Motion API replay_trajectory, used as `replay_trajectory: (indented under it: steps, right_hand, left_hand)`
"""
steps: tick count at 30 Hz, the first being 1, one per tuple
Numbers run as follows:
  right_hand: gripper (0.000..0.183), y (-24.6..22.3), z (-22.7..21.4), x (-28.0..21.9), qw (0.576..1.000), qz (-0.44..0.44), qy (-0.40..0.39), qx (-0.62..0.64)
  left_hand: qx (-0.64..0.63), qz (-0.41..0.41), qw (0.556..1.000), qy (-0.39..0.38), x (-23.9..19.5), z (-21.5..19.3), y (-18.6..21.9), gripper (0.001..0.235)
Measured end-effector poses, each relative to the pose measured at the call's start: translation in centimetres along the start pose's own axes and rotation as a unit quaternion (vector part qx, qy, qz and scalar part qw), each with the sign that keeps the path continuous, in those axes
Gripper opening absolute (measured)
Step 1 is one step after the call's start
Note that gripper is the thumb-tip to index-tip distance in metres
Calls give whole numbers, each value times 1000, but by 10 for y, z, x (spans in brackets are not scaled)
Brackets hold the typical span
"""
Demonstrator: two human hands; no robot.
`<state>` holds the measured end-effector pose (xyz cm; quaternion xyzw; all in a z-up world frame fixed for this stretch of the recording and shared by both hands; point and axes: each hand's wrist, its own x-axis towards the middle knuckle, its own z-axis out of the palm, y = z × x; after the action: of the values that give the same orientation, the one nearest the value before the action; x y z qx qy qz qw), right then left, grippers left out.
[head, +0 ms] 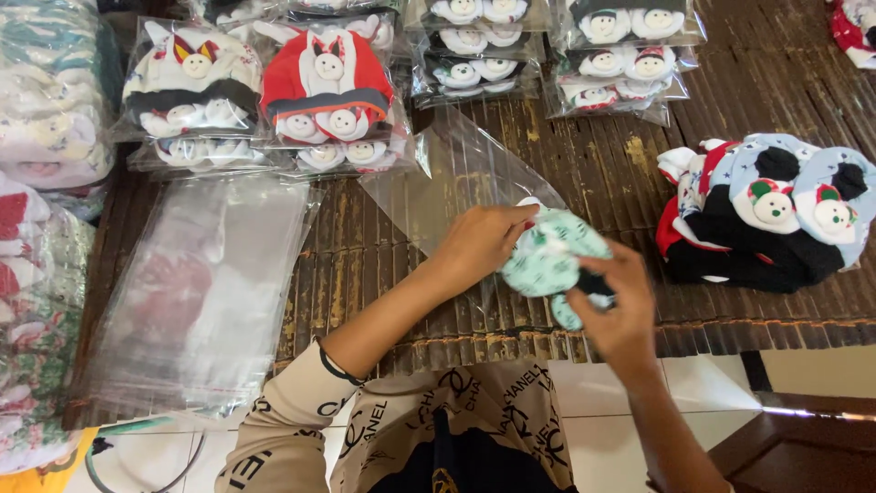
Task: Packaging baby hats and socks into plastic bags
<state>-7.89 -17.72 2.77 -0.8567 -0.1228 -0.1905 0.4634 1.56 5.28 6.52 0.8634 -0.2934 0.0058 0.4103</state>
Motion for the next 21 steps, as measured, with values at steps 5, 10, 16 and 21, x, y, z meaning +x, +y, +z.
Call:
replay_trajectory:
  steps: [5,10,16,21]
  right_hand:
    - [36,-21,10,3,998,-30,-28,-57]
    - [32,-31,11,13,999,13,31,16]
    - [29,-59,5,15,992,30,-64,-101]
    - [30,-39,26,13,988,-66,-42,-133]
  left_hand:
    - [43,-18,999,-17,4,-12,14,32]
    - [32,-79,995,-48,14,-22,42,30]
    - [32,-75,994,-72,27,-22,27,31]
    - [-28,-81,994,-73,33,5,6,30]
